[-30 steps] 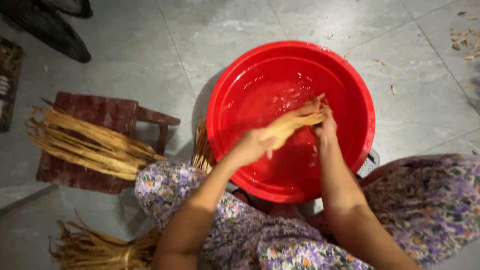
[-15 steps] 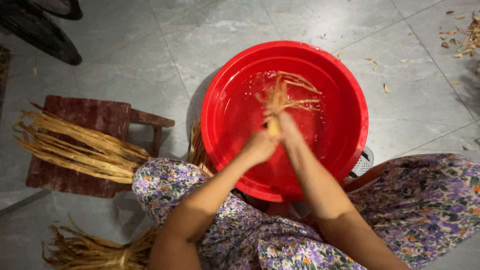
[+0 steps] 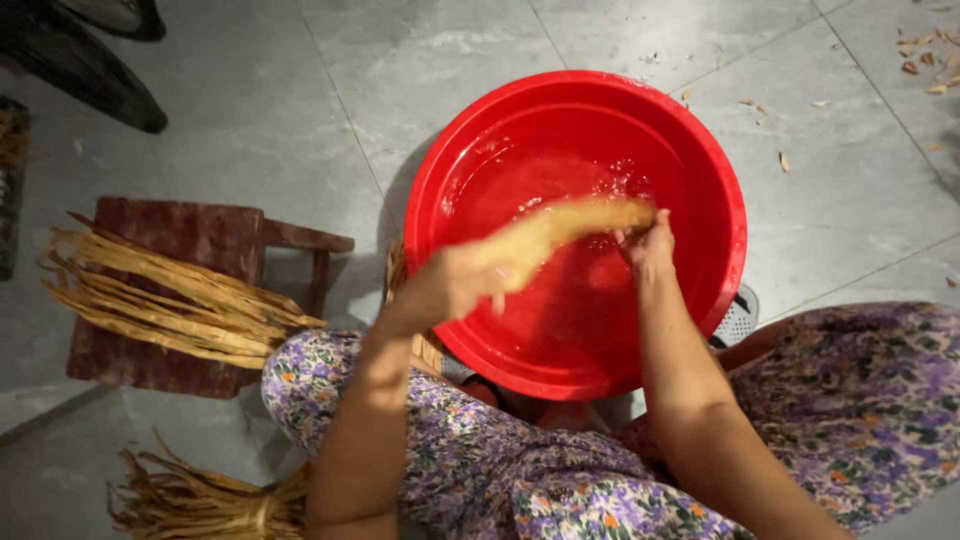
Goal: The person sits on the floor and repeatedly washes bundles of dried plant stems in a red basin of water. They scrub the stems by hand, rinse them, and place the cleaned bundles on a nearby stool.
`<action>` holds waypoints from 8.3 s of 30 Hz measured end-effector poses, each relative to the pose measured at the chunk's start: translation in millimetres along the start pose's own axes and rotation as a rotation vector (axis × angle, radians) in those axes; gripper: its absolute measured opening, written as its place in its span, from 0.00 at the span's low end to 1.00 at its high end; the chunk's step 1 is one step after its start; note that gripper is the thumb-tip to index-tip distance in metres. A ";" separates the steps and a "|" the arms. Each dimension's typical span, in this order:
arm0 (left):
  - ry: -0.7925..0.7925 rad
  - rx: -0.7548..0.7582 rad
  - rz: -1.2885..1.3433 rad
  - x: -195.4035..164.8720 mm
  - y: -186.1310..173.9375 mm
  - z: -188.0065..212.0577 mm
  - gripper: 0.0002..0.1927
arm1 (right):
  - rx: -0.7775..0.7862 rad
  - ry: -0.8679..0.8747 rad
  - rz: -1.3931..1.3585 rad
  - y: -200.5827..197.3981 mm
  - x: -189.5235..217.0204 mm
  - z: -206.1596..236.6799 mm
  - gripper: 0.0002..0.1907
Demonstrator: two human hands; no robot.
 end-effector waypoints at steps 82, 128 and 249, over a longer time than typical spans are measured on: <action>0.009 -0.238 -0.039 238.8 128.8 -157.1 0.32 | 0.263 -0.341 1.062 87.2 -34.6 122.5 0.12; -0.252 0.040 0.181 225.4 165.0 -142.2 0.29 | 0.596 -0.081 0.673 76.2 18.5 91.0 0.11; -0.510 -0.376 0.662 279.3 120.5 -161.4 0.40 | 0.221 -0.232 1.439 9.1 -80.9 43.9 0.19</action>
Point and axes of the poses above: each hand's wrist, its own z-axis away from the middle knuckle, its own y-axis out of the palm, x = y × z, the point moved 4 cm from there along -z, towards the middle knuckle, and after that the axes turned 6 degrees about -x, right-handed, at the moved point
